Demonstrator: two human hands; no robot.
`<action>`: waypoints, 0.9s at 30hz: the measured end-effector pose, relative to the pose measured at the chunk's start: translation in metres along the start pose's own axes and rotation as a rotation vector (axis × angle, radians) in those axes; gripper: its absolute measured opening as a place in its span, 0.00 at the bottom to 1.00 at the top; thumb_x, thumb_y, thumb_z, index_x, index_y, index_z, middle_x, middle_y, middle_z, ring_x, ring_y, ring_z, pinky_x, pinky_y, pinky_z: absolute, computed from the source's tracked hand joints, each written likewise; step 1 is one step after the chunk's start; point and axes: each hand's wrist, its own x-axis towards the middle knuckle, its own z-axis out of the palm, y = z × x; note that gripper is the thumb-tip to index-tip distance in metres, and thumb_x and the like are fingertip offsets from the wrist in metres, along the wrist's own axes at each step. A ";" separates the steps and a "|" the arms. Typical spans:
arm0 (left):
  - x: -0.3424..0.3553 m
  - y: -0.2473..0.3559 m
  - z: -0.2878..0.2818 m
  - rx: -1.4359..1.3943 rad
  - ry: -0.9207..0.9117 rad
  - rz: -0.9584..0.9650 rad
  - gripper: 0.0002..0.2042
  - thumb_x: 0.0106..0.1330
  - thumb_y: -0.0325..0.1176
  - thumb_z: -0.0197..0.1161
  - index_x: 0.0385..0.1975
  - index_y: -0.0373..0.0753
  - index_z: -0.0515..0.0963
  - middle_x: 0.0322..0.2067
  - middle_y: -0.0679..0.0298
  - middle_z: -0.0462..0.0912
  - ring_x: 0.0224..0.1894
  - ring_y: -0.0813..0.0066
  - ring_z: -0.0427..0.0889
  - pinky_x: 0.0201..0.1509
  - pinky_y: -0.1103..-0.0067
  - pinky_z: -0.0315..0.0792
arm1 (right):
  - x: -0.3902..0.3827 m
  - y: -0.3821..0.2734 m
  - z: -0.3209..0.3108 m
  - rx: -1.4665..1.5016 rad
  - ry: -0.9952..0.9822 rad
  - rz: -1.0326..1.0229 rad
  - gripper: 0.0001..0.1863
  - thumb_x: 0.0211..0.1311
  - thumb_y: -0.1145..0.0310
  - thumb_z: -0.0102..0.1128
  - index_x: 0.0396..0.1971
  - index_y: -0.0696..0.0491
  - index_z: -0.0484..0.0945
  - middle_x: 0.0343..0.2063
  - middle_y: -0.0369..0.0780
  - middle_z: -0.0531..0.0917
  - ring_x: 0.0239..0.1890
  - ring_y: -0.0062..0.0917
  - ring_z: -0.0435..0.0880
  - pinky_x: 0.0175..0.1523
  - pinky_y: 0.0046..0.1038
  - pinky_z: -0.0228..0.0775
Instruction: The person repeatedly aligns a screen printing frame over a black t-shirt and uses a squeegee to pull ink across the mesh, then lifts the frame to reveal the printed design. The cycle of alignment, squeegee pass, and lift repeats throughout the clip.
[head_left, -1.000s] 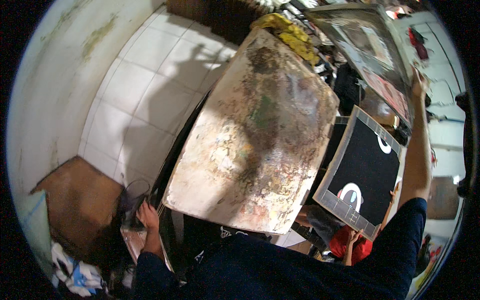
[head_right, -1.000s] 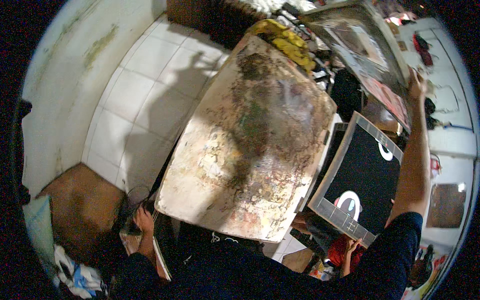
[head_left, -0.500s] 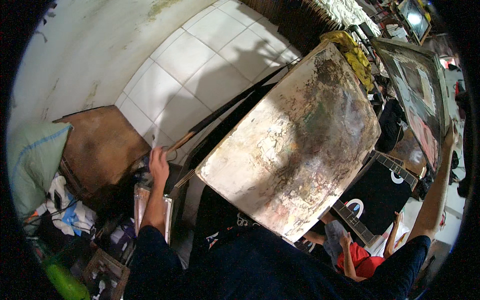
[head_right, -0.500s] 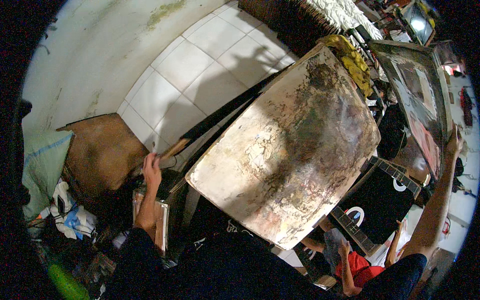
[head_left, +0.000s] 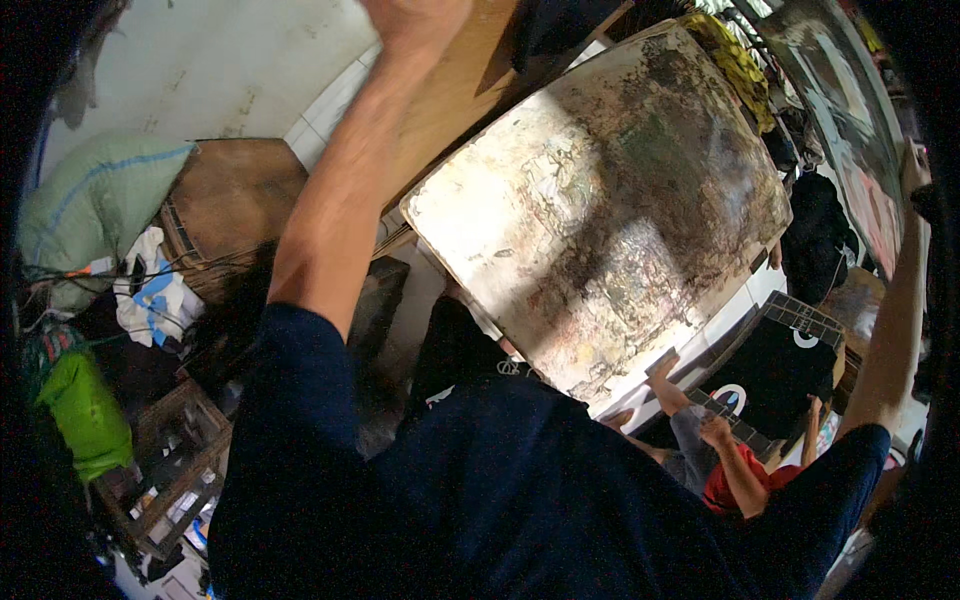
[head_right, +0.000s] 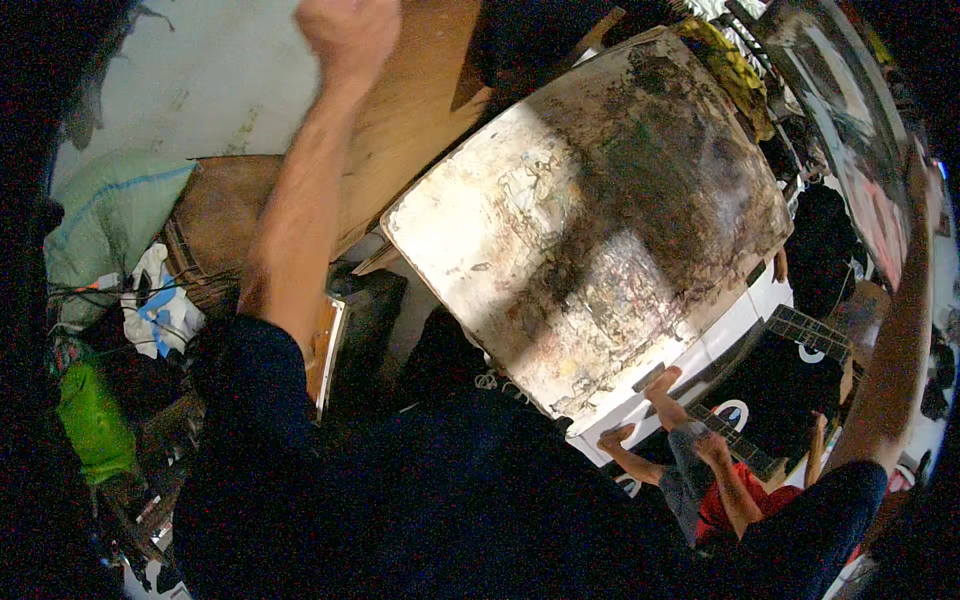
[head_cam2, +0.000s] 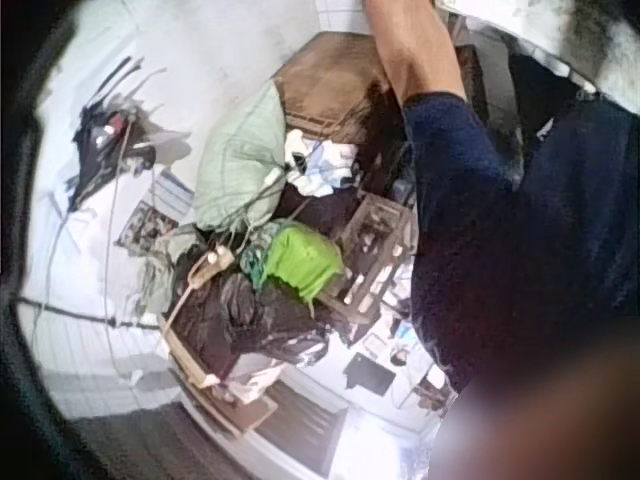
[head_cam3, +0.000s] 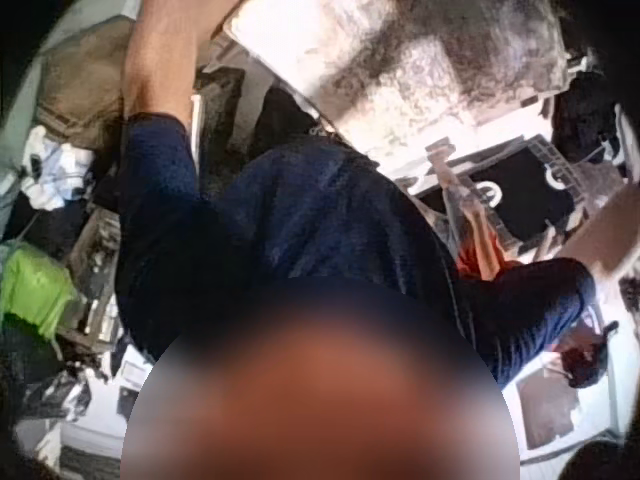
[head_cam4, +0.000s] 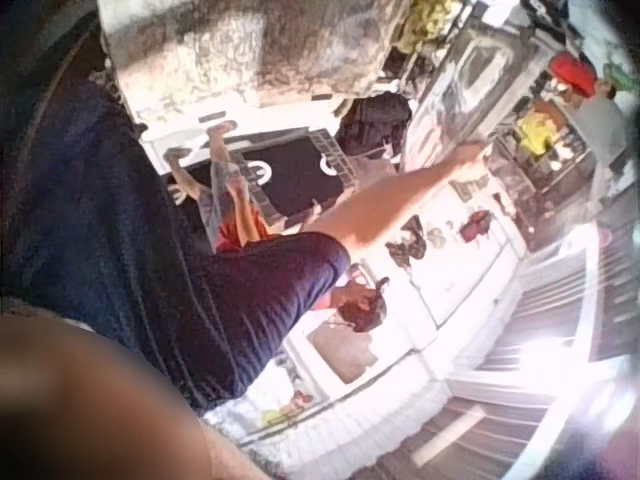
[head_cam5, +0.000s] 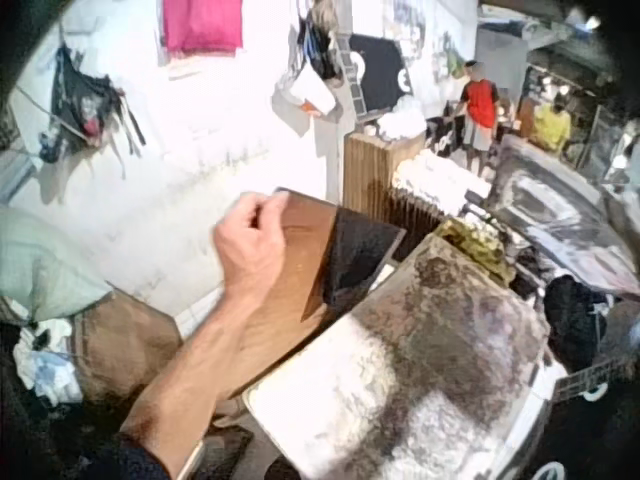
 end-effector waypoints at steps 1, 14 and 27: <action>-0.002 0.025 -0.018 -0.007 0.013 0.032 0.09 0.70 0.32 0.66 0.31 0.32 0.83 0.27 0.53 0.88 0.27 0.68 0.82 0.33 0.71 0.74 | -0.002 -0.006 0.003 -0.082 -0.039 -0.002 0.24 0.74 0.46 0.47 0.56 0.47 0.79 0.45 0.51 0.86 0.43 0.49 0.86 0.48 0.48 0.78; -0.306 0.245 -0.083 -0.250 -0.807 0.798 0.08 0.57 0.33 0.67 0.32 0.35 0.83 0.25 0.65 0.78 0.30 0.72 0.79 0.27 0.77 0.67 | -0.057 -0.097 -0.060 -0.049 -0.174 0.318 0.42 0.62 0.25 0.47 0.64 0.42 0.78 0.61 0.49 0.81 0.64 0.46 0.79 0.68 0.45 0.69; -0.316 -0.038 -0.075 0.327 -0.516 -0.028 0.25 0.57 0.42 0.75 0.51 0.35 0.79 0.50 0.51 0.81 0.56 0.46 0.77 0.62 0.55 0.68 | -0.076 -0.118 -0.090 0.032 -0.190 0.382 0.40 0.62 0.30 0.48 0.63 0.45 0.80 0.61 0.49 0.81 0.63 0.45 0.81 0.67 0.45 0.70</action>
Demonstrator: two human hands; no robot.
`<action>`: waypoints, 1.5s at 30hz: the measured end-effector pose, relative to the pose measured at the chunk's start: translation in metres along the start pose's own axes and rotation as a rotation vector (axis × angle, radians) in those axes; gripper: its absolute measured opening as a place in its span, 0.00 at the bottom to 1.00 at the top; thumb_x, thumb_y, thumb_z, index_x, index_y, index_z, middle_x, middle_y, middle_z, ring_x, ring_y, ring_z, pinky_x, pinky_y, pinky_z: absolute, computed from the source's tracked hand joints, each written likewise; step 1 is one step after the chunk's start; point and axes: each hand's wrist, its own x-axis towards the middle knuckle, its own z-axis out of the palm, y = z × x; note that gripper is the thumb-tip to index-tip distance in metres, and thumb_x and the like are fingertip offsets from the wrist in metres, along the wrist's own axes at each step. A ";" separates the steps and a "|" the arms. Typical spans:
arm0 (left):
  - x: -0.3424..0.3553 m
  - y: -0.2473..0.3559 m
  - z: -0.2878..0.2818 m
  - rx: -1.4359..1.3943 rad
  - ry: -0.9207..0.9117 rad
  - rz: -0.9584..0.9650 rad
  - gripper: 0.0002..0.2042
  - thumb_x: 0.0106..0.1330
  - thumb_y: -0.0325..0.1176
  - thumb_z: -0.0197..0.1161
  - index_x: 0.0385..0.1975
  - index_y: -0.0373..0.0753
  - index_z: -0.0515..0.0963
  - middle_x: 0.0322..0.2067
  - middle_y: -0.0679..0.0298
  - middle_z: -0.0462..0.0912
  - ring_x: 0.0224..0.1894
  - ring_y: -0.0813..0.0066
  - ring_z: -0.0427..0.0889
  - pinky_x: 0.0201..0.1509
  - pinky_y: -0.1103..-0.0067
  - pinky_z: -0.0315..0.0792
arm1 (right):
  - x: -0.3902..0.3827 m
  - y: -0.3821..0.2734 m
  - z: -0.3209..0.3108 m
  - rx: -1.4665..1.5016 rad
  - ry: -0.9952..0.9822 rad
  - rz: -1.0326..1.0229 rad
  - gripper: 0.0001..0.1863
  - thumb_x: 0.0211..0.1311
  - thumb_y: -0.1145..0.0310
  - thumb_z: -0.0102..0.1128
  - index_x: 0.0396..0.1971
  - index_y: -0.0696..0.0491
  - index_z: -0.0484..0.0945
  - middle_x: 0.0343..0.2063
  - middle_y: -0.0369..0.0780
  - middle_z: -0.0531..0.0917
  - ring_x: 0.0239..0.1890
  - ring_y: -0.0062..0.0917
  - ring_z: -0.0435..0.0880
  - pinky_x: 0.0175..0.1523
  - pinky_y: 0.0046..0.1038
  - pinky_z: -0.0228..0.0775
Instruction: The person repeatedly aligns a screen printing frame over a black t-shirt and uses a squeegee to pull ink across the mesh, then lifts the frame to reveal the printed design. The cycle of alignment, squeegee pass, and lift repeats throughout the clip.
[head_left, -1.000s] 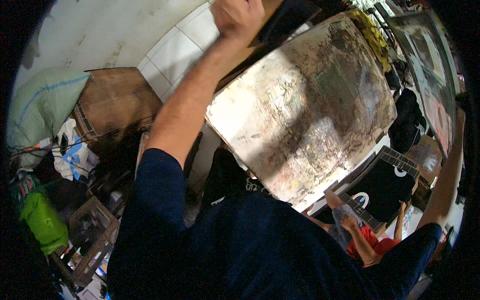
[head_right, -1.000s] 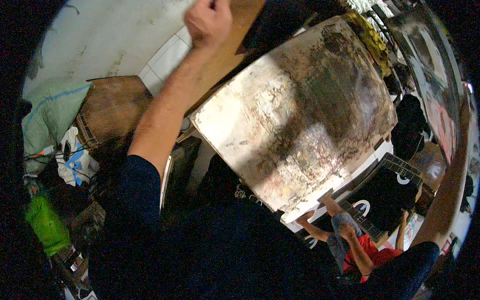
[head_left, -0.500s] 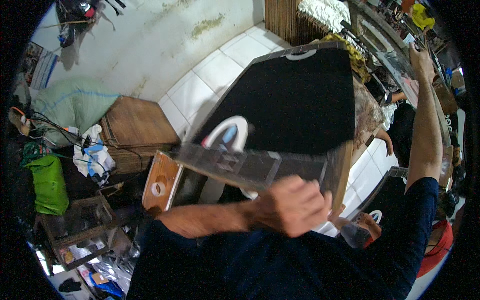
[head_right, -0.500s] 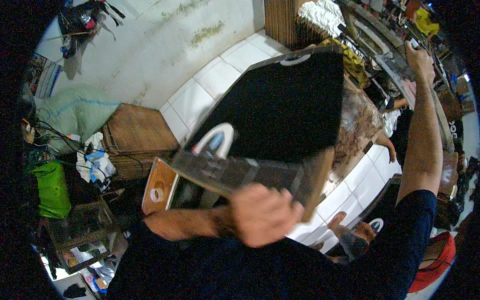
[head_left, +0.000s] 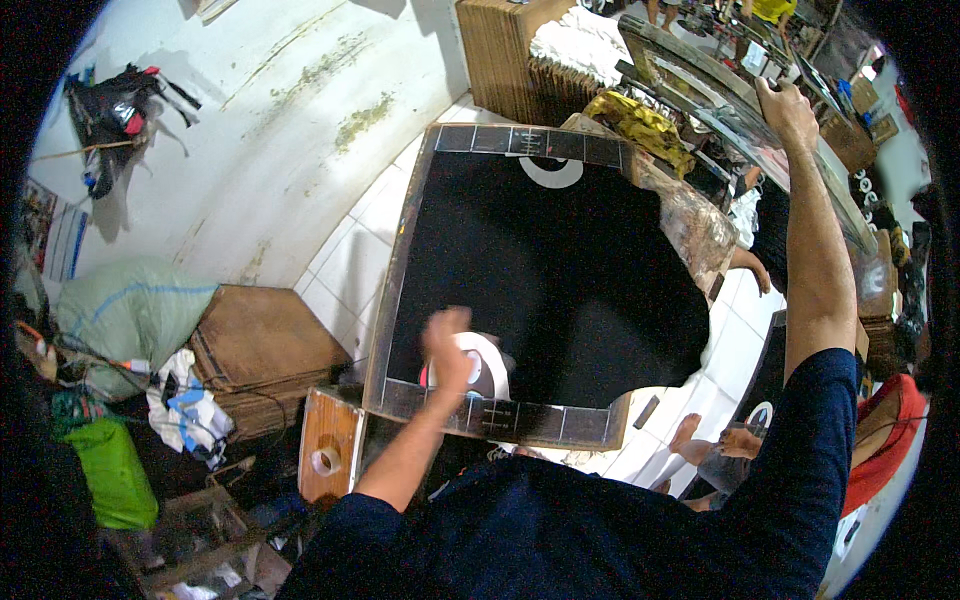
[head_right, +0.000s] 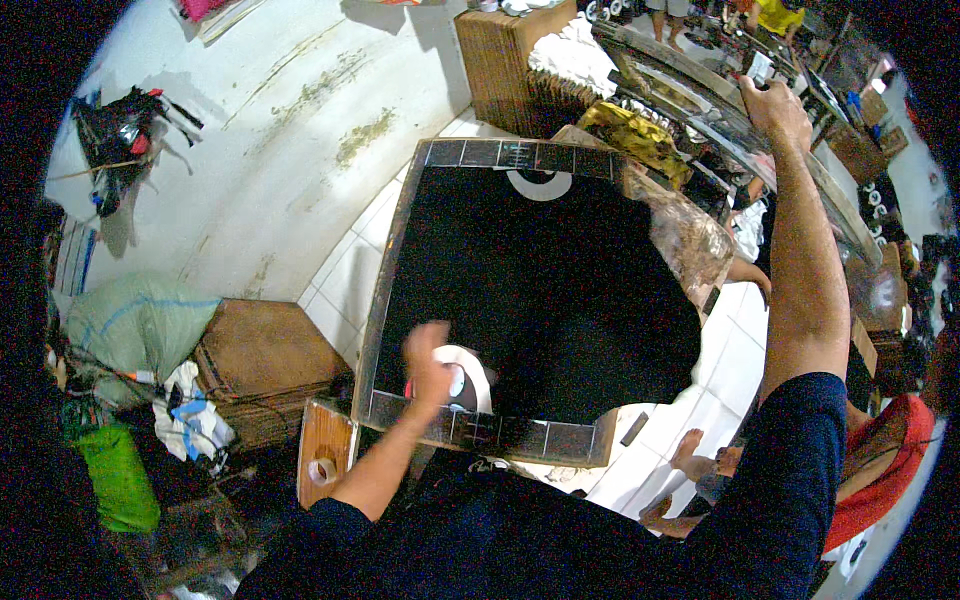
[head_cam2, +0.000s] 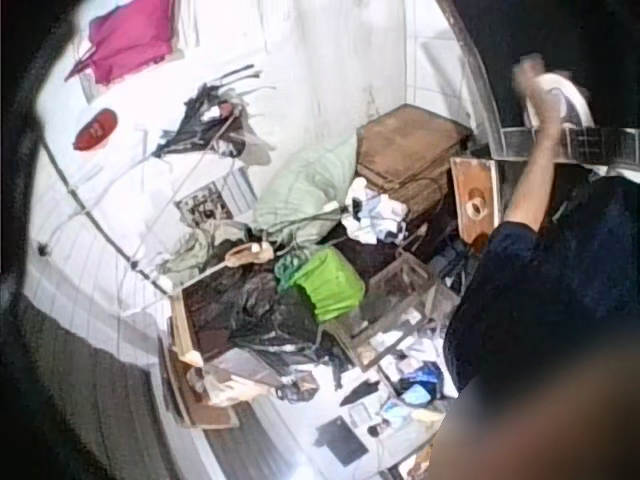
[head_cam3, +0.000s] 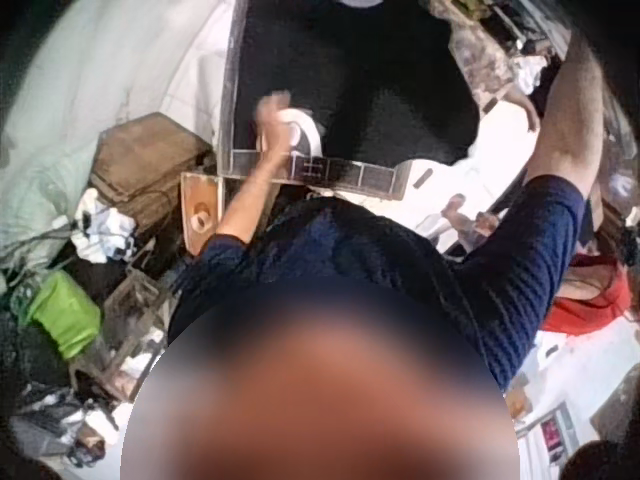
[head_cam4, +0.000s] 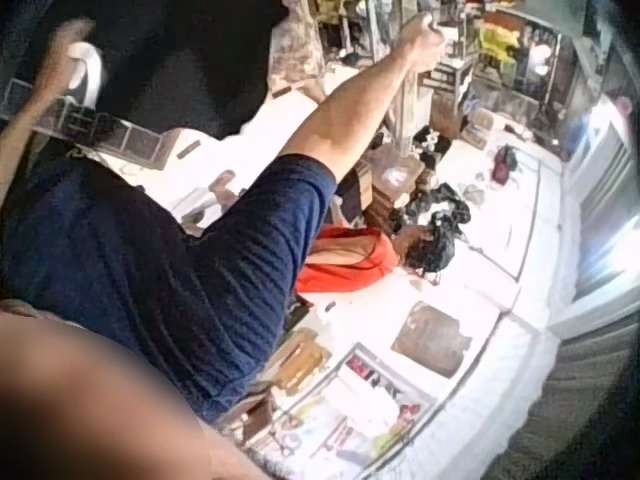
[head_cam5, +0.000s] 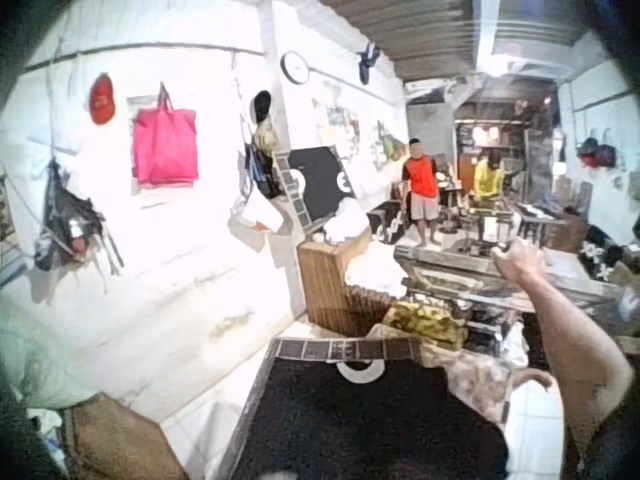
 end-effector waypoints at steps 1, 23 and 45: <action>0.004 -0.048 -0.015 0.275 0.097 -0.099 0.29 0.61 0.46 0.72 0.56 0.33 0.77 0.54 0.47 0.80 0.59 0.44 0.75 0.64 0.54 0.67 | 0.003 0.001 0.001 -0.017 0.006 0.000 0.40 0.62 0.30 0.48 0.63 0.45 0.80 0.61 0.49 0.81 0.63 0.45 0.81 0.67 0.44 0.70; 0.168 -0.198 -0.027 -0.433 -0.373 -0.692 0.26 0.80 0.48 0.53 0.36 0.25 0.83 0.29 0.60 0.83 0.33 0.73 0.75 0.42 0.69 0.72 | -0.009 -0.017 -0.003 0.129 0.133 0.064 0.25 0.59 0.40 0.61 0.36 0.47 0.89 0.34 0.46 0.89 0.42 0.41 0.88 0.49 0.42 0.77; 0.179 -0.188 -0.040 -0.048 -0.782 -0.141 0.27 0.54 0.49 0.80 0.41 0.32 0.80 0.36 0.48 0.88 0.41 0.49 0.87 0.47 0.61 0.78 | -0.016 -0.043 -0.008 0.100 0.218 0.033 0.28 0.58 0.40 0.59 0.45 0.47 0.88 0.44 0.47 0.89 0.50 0.43 0.87 0.56 0.41 0.77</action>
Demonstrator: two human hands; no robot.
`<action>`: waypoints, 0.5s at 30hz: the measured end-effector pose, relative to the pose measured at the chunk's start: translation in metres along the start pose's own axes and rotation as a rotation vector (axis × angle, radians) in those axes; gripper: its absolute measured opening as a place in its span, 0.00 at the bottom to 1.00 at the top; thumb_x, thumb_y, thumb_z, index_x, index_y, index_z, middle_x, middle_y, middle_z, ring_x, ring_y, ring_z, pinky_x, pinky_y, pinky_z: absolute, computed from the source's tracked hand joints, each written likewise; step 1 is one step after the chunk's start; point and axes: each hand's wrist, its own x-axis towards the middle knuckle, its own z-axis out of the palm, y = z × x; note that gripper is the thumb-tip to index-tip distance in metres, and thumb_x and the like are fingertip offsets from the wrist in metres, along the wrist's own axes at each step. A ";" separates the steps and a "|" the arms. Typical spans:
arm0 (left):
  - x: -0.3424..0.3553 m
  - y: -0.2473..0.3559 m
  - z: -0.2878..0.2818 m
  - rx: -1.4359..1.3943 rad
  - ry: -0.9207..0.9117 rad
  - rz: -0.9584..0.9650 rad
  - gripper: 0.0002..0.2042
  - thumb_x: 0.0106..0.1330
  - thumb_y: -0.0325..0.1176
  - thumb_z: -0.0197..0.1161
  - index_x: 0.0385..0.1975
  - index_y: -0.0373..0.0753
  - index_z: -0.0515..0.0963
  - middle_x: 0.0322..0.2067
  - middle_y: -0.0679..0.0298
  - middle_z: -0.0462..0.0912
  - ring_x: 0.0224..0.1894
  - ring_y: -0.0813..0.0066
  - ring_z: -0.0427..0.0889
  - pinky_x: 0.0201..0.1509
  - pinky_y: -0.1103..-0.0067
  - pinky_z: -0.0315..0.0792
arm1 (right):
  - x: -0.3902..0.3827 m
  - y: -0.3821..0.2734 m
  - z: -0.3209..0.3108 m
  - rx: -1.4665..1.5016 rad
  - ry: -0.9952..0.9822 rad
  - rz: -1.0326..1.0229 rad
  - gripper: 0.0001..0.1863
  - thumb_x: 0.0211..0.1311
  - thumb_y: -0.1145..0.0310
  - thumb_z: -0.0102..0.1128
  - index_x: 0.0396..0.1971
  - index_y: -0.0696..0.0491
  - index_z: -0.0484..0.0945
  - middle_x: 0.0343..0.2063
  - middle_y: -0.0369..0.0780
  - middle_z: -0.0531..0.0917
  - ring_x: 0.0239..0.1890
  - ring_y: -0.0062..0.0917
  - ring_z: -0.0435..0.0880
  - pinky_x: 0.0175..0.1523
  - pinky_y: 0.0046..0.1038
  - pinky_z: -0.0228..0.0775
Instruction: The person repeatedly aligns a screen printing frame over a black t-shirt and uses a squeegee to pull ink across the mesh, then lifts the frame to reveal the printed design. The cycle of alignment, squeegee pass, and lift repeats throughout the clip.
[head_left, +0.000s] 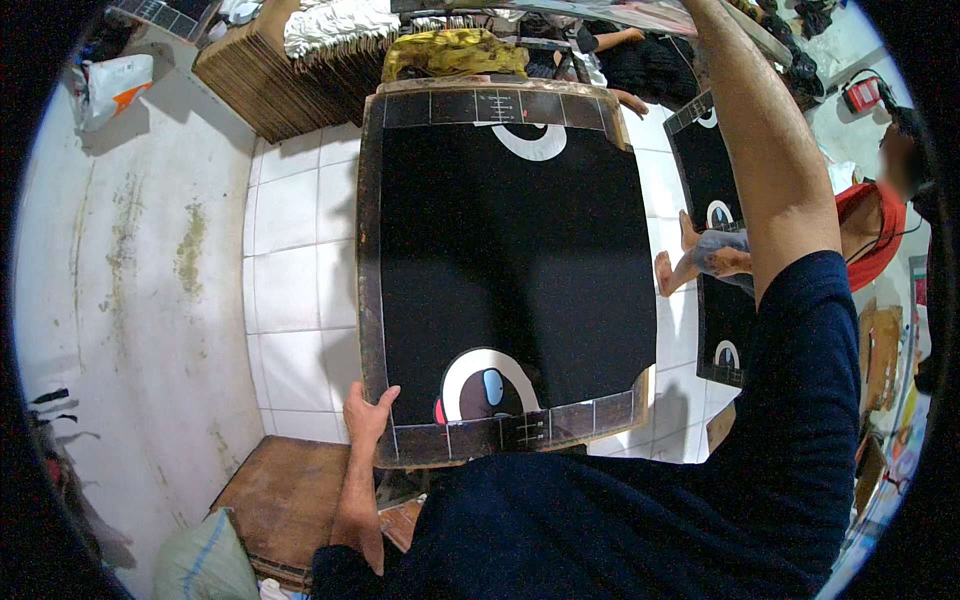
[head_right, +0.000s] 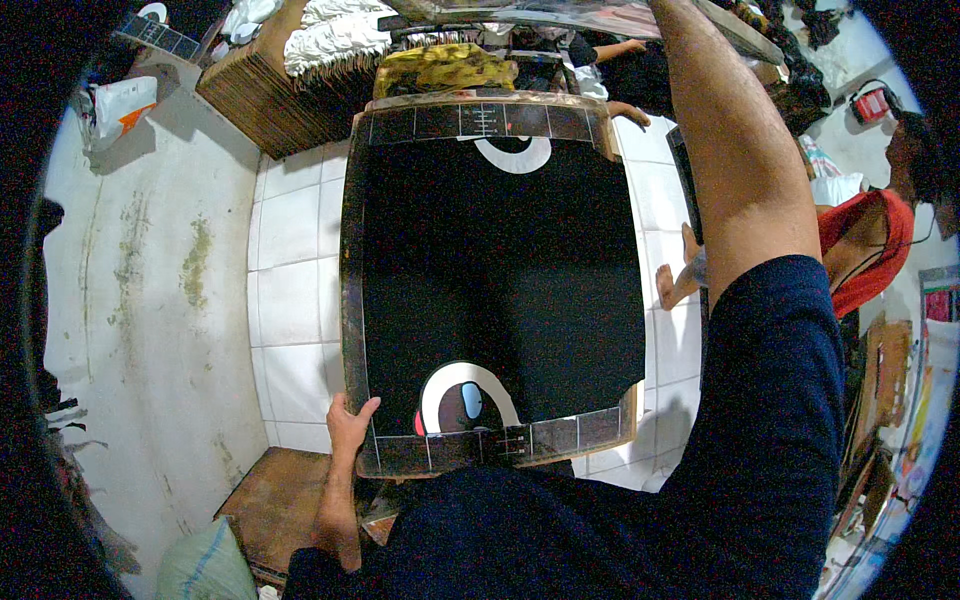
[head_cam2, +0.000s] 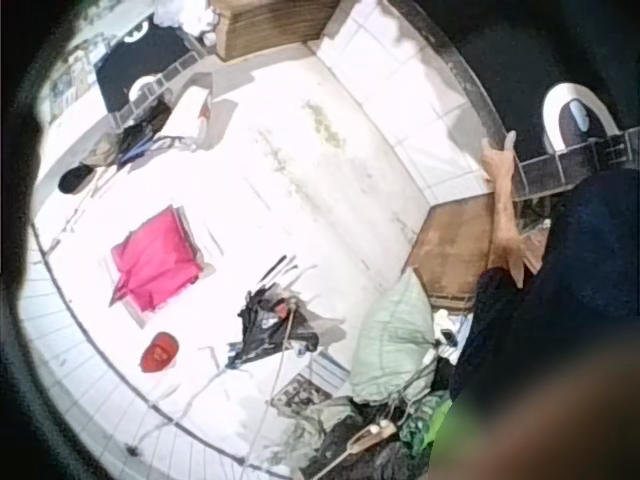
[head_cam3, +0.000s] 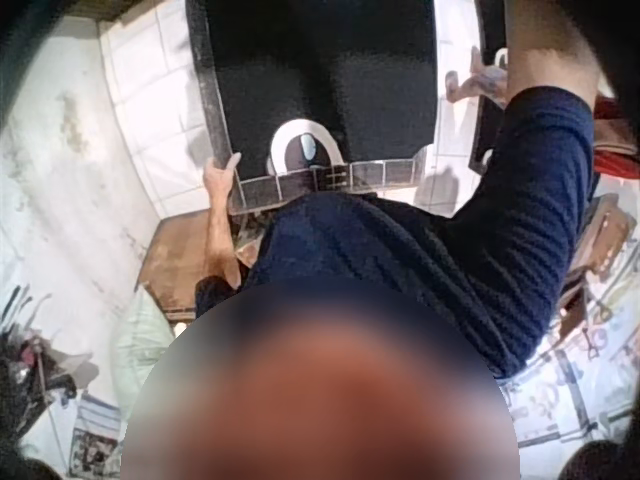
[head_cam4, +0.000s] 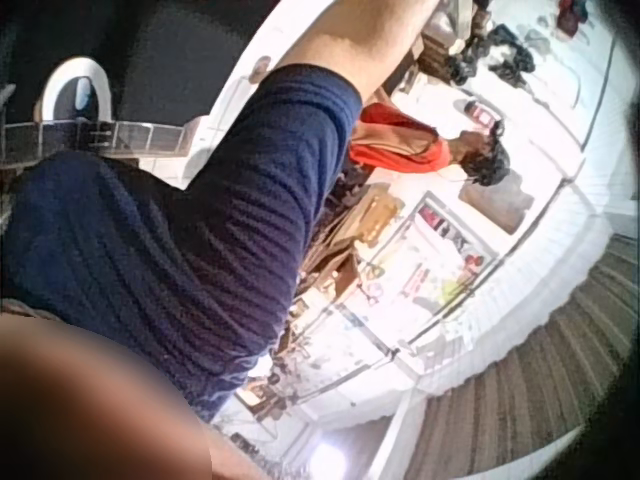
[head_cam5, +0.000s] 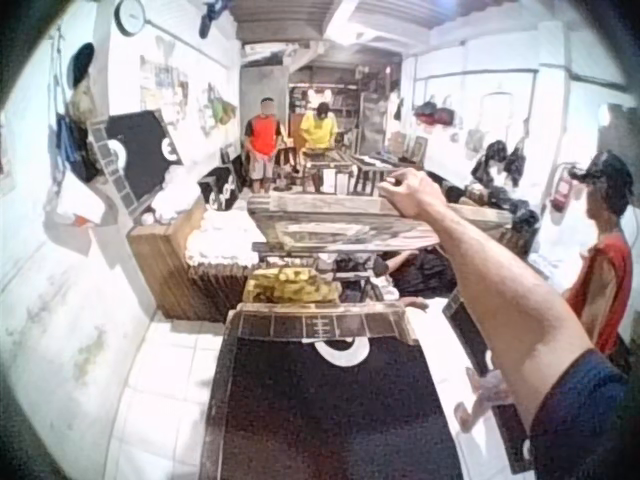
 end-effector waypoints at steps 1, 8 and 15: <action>0.001 0.001 0.001 0.028 -0.003 0.014 0.26 0.55 0.48 0.80 0.41 0.33 0.80 0.36 0.49 0.88 0.41 0.52 0.88 0.47 0.62 0.78 | 0.001 0.000 0.000 -0.007 -0.002 -0.002 0.28 0.58 0.40 0.60 0.46 0.47 0.88 0.45 0.47 0.88 0.51 0.43 0.86 0.57 0.40 0.77; 0.004 0.010 0.001 -0.004 0.016 -0.074 0.33 0.52 0.51 0.81 0.46 0.30 0.77 0.42 0.42 0.86 0.47 0.40 0.84 0.52 0.57 0.76 | 0.017 0.003 -0.003 0.014 -0.061 0.024 0.28 0.58 0.40 0.60 0.44 0.48 0.89 0.45 0.50 0.88 0.51 0.43 0.87 0.57 0.41 0.76; 0.012 0.010 -0.001 0.077 0.046 -0.063 0.40 0.51 0.49 0.82 0.55 0.29 0.69 0.46 0.39 0.84 0.50 0.38 0.83 0.55 0.57 0.75 | 0.051 0.027 0.011 0.037 -0.017 0.000 0.29 0.58 0.40 0.63 0.31 0.56 0.87 0.29 0.51 0.88 0.36 0.39 0.88 0.44 0.41 0.76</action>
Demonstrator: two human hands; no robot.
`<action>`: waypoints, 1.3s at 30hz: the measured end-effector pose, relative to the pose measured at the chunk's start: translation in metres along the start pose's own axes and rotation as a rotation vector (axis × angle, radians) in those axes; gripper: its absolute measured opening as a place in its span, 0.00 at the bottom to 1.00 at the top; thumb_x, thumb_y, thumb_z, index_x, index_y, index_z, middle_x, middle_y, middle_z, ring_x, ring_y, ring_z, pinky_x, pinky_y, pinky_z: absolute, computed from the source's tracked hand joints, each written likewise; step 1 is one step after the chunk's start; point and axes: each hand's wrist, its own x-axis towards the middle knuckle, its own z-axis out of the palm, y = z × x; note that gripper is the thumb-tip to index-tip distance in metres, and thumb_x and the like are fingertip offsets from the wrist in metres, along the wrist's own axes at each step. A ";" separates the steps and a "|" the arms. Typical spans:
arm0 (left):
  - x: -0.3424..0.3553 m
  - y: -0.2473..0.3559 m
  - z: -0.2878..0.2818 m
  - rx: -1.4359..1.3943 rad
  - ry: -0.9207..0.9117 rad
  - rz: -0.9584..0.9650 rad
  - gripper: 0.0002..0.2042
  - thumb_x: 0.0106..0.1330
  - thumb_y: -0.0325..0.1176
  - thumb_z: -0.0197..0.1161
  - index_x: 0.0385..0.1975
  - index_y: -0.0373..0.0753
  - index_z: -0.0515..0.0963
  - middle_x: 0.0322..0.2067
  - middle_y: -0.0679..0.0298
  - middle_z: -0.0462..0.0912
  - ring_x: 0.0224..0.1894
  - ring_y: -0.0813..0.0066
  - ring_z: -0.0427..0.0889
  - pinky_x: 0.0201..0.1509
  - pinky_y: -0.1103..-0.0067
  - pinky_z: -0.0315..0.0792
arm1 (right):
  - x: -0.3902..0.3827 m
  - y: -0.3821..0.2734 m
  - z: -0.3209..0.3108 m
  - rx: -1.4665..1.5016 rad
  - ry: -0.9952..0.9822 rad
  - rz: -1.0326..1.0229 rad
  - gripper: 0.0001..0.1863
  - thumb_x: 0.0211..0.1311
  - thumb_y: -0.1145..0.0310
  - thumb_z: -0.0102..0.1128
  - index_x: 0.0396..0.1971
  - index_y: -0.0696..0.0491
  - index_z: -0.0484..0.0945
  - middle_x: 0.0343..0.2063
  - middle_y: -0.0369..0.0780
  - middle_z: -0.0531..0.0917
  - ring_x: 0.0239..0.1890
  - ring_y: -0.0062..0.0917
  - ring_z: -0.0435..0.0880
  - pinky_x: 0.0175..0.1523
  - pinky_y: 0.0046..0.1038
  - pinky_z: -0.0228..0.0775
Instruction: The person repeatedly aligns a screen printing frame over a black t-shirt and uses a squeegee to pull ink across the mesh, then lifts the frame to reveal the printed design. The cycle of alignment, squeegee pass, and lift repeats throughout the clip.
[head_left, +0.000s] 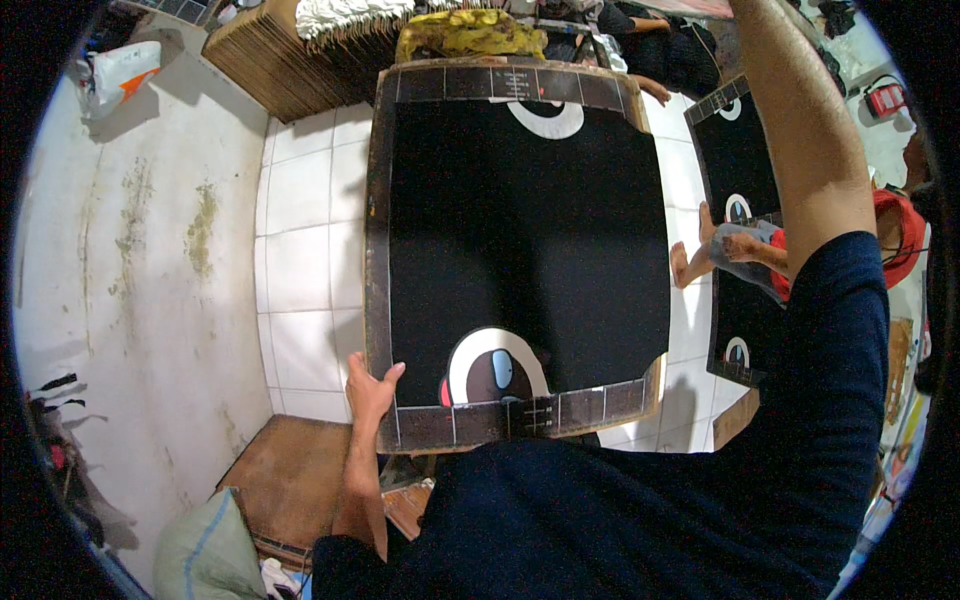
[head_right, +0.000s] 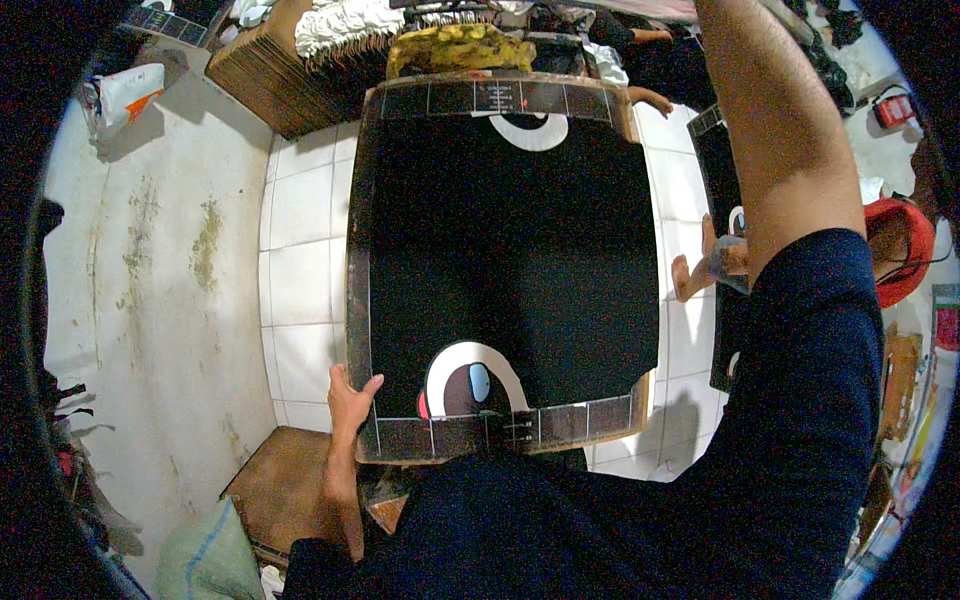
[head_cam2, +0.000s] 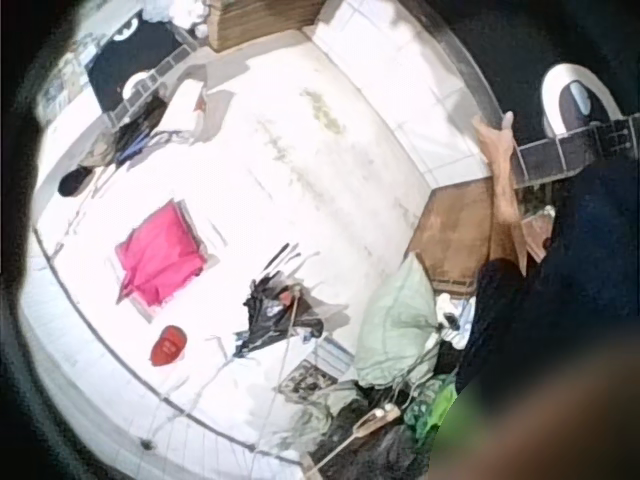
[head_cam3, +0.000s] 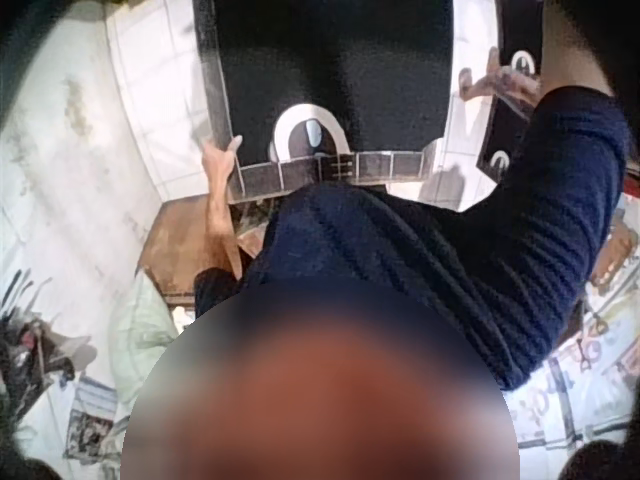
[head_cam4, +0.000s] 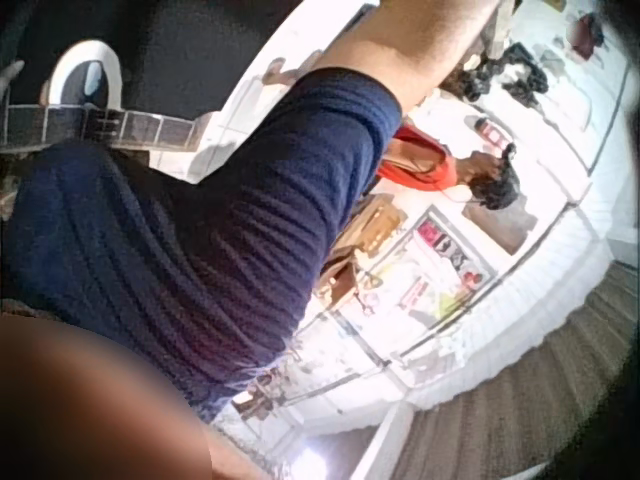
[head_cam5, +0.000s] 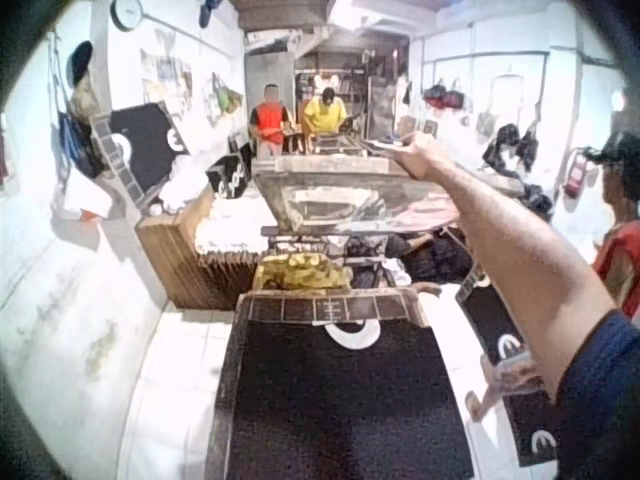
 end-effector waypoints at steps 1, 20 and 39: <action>0.000 0.001 -0.001 -0.004 0.015 0.022 0.40 0.51 0.49 0.82 0.55 0.29 0.68 0.46 0.39 0.83 0.50 0.38 0.83 0.55 0.57 0.75 | 0.005 0.005 0.003 0.007 0.008 -0.017 0.29 0.58 0.41 0.63 0.31 0.57 0.87 0.30 0.50 0.88 0.36 0.39 0.88 0.44 0.41 0.76; 0.091 0.222 0.001 -0.581 -0.035 0.418 0.43 0.66 0.57 0.69 0.72 0.33 0.62 0.69 0.44 0.67 0.70 0.45 0.68 0.73 0.52 0.62 | -0.160 -0.013 0.023 -0.120 -0.050 0.011 0.30 0.64 0.35 0.55 0.48 0.45 0.86 0.44 0.49 0.88 0.51 0.45 0.87 0.51 0.45 0.80; 0.162 0.212 0.140 0.180 0.360 0.580 0.62 0.49 0.67 0.77 0.76 0.32 0.52 0.70 0.44 0.62 0.76 0.51 0.58 0.80 0.51 0.49 | -0.308 0.050 0.200 0.078 -0.588 -0.258 0.07 0.58 0.63 0.73 0.34 0.46 0.85 0.31 0.37 0.90 0.40 0.36 0.89 0.45 0.42 0.73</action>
